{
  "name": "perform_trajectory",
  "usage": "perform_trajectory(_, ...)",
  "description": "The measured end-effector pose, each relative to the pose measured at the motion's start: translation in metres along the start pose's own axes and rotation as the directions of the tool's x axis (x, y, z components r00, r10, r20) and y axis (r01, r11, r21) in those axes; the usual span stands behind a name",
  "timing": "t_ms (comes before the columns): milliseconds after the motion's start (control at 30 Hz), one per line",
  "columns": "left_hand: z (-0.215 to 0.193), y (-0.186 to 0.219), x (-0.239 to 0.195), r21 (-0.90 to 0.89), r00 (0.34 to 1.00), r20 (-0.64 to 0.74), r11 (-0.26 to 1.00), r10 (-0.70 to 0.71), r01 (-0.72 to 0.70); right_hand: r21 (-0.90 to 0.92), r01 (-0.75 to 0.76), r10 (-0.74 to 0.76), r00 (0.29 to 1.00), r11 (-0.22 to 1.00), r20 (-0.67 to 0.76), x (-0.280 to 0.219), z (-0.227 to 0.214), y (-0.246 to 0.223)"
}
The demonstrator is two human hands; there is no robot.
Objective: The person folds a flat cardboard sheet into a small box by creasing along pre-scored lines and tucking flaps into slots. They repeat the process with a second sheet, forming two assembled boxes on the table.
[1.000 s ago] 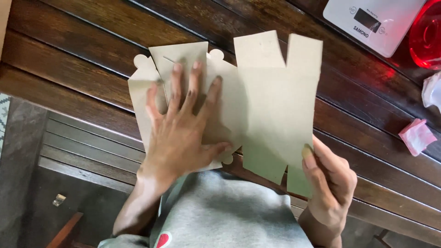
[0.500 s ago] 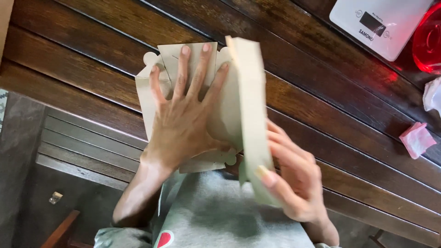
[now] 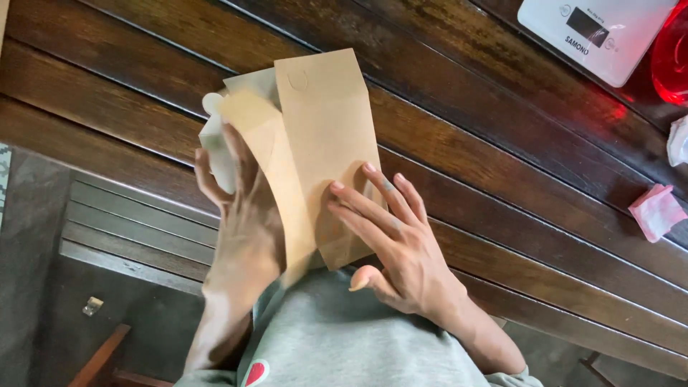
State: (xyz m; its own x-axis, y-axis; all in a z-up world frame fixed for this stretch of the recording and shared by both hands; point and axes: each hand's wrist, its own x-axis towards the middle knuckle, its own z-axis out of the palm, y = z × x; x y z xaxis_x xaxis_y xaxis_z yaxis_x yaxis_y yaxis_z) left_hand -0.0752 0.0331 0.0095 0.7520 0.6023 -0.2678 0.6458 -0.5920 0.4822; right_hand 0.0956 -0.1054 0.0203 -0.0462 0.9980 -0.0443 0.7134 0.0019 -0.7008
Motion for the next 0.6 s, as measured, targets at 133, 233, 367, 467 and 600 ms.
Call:
perform_trajectory(133, 0.004, -0.016, -0.006, 0.228, 0.936, -0.323, 0.971, 0.141, -0.068, -0.228, -0.033, 0.032, 0.999, 0.973, -0.010, 0.001, 0.002, -0.001)
perform_trajectory(233, -0.006, -0.021, -0.009, 0.148, 0.902, -0.430, 0.988, 0.030, 0.038, -0.287, -0.070, 0.065, 0.998, 0.956, -0.025, -0.003, 0.001, 0.000)
perform_trajectory(367, -0.014, 0.000, 0.001, 0.150, 0.784, -0.606, 0.987, 0.134, -0.053, -0.321, -0.110, 0.096, 0.994, 0.941, -0.058, -0.014, -0.001, 0.001)
perform_trajectory(467, -0.007, 0.024, 0.008, 0.101, 0.797, -0.513, 0.945, 0.317, -0.311, -0.228, -0.134, 0.120, 0.990, 0.964, -0.073, -0.022, -0.003, 0.006)
perform_trajectory(600, 0.031, 0.048, 0.013, 0.244, 0.970, -0.127, 0.954, 0.208, -0.172, -0.121, -0.170, 0.113, 0.918, 0.978, -0.379, -0.029, -0.005, 0.016)
